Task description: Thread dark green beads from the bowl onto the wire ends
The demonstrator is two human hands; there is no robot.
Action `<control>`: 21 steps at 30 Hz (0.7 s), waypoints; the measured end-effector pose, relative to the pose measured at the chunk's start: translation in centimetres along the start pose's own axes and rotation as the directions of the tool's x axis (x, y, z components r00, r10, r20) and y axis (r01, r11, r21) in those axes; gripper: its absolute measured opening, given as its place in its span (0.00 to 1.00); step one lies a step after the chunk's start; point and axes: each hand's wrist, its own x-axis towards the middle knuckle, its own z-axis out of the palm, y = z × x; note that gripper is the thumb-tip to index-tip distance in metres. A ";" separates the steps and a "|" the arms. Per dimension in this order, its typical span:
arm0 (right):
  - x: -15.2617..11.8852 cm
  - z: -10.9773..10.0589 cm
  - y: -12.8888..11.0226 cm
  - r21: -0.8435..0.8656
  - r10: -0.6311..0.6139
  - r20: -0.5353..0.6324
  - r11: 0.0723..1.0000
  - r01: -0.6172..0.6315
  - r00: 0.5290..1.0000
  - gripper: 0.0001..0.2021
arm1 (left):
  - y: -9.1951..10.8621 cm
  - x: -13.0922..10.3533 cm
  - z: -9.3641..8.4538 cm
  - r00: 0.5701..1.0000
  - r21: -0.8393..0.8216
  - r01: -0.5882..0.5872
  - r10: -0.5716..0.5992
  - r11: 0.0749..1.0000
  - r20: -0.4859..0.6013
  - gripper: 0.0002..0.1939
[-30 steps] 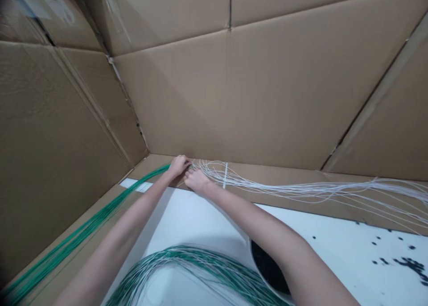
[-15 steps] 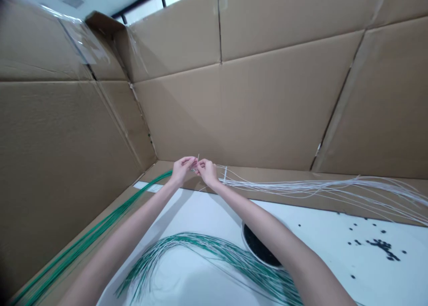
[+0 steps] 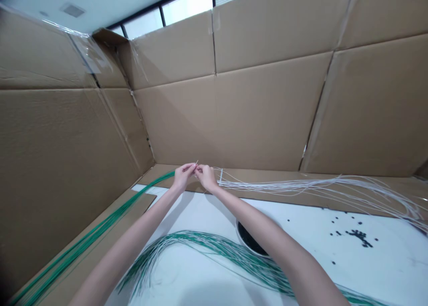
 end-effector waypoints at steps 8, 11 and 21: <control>-0.9 -1.3 3.0 -0.355 -0.030 0.365 0.919 0.169 0.931 0.16 | 2.4 0.1 -0.3 0.998 -0.069 0.043 -0.047 0.997 -0.045 0.12; -1.2 -1.6 5.2 -0.494 0.084 0.395 0.859 0.134 0.915 0.23 | 5.2 1.5 -0.7 0.998 -0.091 0.008 -0.015 0.996 -0.069 0.07; -0.4 -1.6 10.6 -0.678 0.390 0.379 0.734 -0.035 0.839 0.28 | 20.1 10.0 -8.7 0.804 0.195 -0.348 0.399 0.917 -0.440 0.08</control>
